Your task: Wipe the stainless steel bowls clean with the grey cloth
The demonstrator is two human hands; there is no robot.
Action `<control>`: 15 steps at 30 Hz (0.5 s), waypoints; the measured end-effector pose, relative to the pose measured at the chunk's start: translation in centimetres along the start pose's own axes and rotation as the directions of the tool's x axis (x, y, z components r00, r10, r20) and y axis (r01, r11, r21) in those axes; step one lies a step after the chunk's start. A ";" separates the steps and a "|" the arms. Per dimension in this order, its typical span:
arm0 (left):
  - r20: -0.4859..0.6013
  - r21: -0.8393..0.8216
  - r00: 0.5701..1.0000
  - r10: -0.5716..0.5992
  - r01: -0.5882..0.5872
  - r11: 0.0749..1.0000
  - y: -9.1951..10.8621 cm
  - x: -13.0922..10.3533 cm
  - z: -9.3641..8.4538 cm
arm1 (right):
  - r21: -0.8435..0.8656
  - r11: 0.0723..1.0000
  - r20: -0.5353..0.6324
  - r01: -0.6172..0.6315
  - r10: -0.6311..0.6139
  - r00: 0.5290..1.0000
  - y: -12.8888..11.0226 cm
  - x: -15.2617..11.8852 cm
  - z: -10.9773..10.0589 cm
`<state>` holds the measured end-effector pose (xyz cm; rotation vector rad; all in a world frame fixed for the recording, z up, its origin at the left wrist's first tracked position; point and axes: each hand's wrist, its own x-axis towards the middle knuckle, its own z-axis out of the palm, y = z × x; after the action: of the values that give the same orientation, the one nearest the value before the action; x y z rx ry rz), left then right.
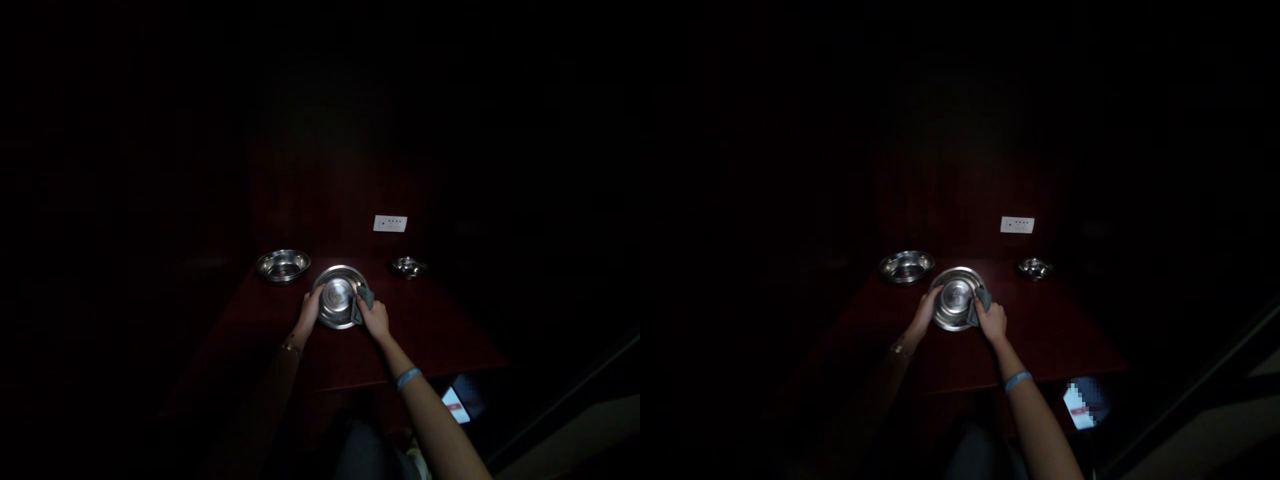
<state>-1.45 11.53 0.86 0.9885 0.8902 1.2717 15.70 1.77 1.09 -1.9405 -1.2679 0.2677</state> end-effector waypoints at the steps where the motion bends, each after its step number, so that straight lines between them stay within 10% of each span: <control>1: 0.010 -0.014 1.000 -0.005 0.005 1.000 -0.2 0.1 0.0 | 0.008 1.000 -0.014 0.000 0.000 1.000 0.1 0.1 0.0; 15: 0.152 -0.238 0.987 0.056 -0.019 0.971 0.1 -1.0 1.0 | -0.021 0.999 -0.099 -0.032 0.030 0.995 -0.2 -0.1 -0.5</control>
<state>-0.61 10.39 1.29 0.9057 0.5847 1.2787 15.75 1.50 1.53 -1.9691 -1.1821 0.1720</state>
